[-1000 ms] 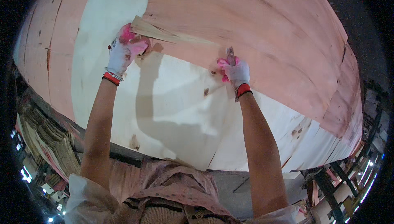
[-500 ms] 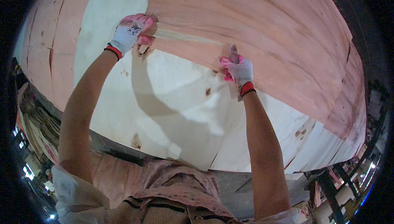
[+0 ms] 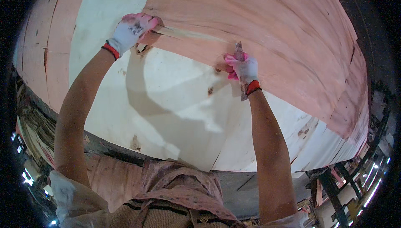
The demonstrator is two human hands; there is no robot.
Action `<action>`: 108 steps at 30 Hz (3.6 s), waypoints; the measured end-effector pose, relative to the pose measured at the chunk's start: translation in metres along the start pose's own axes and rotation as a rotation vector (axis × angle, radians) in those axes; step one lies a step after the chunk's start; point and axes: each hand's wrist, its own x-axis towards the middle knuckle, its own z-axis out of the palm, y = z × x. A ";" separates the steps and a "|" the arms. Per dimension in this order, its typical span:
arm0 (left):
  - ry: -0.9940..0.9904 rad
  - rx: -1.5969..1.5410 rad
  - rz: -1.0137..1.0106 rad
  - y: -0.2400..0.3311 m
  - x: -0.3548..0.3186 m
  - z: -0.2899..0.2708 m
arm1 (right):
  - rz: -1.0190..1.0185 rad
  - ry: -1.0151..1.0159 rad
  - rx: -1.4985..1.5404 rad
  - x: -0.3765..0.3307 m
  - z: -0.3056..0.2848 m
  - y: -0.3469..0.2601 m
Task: The person removes strips of wood veneer, fetches wood veneer sheets from stacks to lay them across a long work surface, and tears excess veneer material from the edges.
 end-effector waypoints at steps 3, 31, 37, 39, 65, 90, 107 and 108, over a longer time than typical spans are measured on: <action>0.139 -0.104 -0.034 -0.012 0.008 0.008 | -0.051 0.004 0.077 -0.001 0.002 0.002; 0.050 -0.075 -0.129 0.040 0.003 -0.005 | -0.012 -0.003 0.075 0.003 0.004 0.002; -0.101 -0.213 -0.202 0.060 0.020 -0.070 | 0.021 0.097 -0.012 0.003 0.003 0.005; -0.188 -0.247 -0.226 0.055 0.020 -0.082 | 0.019 0.130 -0.022 0.001 0.010 -0.001; 0.621 -2.257 -0.920 0.023 -0.022 -0.013 | 0.040 0.275 0.019 0.005 0.015 0.006; 0.133 -2.842 -0.939 0.035 -0.141 -0.086 | -0.288 -0.281 0.425 -0.187 0.189 -0.067; 0.304 -2.669 -1.320 0.038 -0.110 -0.090 | -1.041 0.298 -0.476 -0.206 0.206 -0.093; 0.332 -2.765 -1.275 0.036 -0.108 -0.086 | -0.859 0.167 -0.346 -0.206 0.203 -0.096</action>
